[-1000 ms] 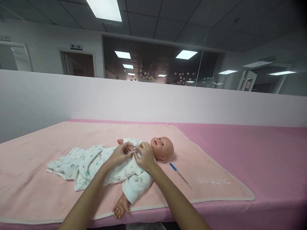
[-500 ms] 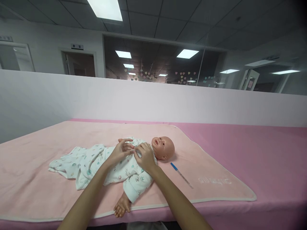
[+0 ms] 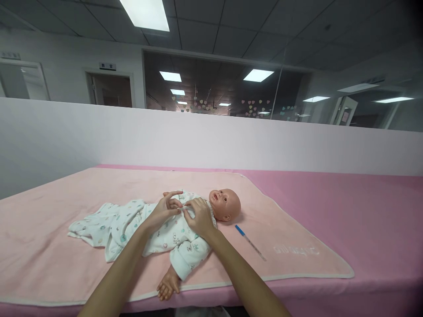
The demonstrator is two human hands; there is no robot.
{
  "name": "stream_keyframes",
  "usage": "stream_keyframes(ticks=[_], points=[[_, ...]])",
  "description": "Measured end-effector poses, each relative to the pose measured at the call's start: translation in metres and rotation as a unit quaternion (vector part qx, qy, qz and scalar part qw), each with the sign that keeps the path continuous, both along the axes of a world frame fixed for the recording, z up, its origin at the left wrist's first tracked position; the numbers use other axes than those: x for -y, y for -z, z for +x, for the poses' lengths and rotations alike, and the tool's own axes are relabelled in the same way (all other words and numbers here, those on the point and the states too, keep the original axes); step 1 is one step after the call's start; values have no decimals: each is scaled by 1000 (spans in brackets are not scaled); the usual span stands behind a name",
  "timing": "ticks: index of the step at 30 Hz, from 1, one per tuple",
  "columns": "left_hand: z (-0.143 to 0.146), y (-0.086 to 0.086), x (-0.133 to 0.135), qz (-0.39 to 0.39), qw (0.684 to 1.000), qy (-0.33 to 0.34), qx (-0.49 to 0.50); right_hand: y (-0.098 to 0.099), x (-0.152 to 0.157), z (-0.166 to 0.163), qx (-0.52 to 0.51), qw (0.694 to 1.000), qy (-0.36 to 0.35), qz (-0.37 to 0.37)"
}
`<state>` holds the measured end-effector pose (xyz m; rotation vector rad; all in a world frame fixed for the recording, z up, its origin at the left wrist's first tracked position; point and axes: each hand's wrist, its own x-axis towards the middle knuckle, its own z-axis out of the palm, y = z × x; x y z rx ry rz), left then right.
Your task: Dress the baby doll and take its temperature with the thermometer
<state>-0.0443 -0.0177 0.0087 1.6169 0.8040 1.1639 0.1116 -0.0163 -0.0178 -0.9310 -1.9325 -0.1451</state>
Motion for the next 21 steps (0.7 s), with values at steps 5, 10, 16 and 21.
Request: stream_keyframes(ticks=[5,10,16,21], points=[[2,-2,2,-7,1000,-10,1,-1,1,0,-13,1000,1,-4],[2,-3,4,-5,1000,-1,9,-2,3,-1,-12,1000,8,6],[4,-3,5,-21,999,9,32,-3,3,0,0,1000,14,10],[4,-2,3,-17,999,-8,26,-2,3,0,-4,1000,18,12]])
